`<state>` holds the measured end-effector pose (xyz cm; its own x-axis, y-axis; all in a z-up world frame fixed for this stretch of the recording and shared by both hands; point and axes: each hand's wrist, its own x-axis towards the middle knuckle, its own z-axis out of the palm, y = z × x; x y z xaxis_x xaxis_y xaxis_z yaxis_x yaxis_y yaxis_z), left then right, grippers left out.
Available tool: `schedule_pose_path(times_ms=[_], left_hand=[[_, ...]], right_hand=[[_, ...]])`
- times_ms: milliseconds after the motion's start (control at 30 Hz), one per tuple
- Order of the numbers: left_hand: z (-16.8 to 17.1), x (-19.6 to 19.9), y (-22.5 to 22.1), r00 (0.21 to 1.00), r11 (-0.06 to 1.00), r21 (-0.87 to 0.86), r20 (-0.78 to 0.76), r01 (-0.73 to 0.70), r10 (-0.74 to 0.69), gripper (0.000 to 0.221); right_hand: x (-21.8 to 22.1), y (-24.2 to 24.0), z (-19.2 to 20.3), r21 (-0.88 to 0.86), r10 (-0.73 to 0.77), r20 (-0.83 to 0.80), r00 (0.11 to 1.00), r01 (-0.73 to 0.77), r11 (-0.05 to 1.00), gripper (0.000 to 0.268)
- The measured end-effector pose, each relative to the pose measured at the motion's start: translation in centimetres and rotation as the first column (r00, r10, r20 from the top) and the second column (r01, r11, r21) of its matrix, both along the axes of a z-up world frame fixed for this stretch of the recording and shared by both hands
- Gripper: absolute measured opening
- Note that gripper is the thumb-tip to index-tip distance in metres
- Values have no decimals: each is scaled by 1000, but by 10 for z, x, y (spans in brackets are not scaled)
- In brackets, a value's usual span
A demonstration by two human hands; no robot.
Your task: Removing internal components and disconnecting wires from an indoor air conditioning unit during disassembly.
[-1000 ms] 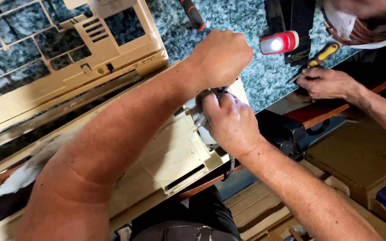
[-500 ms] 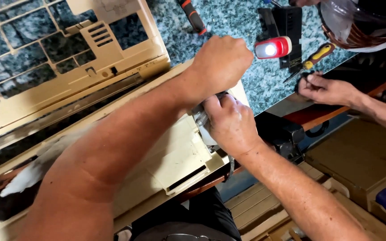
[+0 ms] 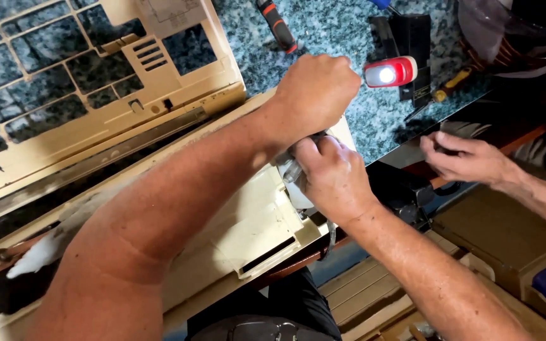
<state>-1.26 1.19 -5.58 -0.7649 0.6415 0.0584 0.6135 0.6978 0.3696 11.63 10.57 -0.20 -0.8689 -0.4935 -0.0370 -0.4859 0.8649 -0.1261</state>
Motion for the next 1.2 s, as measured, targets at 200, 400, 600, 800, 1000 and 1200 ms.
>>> schedule_pose_path(times_ms=[200,400,600,800,1000,1200], left_hand=[[1,1,-2,999,998,34,1,-43,43,17],[0,2,-5,998,996,78,-27,-52,54,16],[3,1,-7,998,997,71,60,-32,28,15],[1,2,-6,998,992,114,36,-47,43,15],[1,0,-5,996,998,63,80,-30,25,15],[5,1,-3,994,998,63,110,-28,21,12]], right_hand=[[1,4,-1,-5,-14,39,999,14,1000,30],[2,-3,4,-17,-70,53,996,71,997,33],[2,-12,17,-287,-159,14,987,156,945,15],[3,-14,20,-359,-187,37,982,188,914,23],[5,-19,18,-204,-272,165,948,303,931,21],[7,-16,13,-108,-282,136,950,297,949,30]])
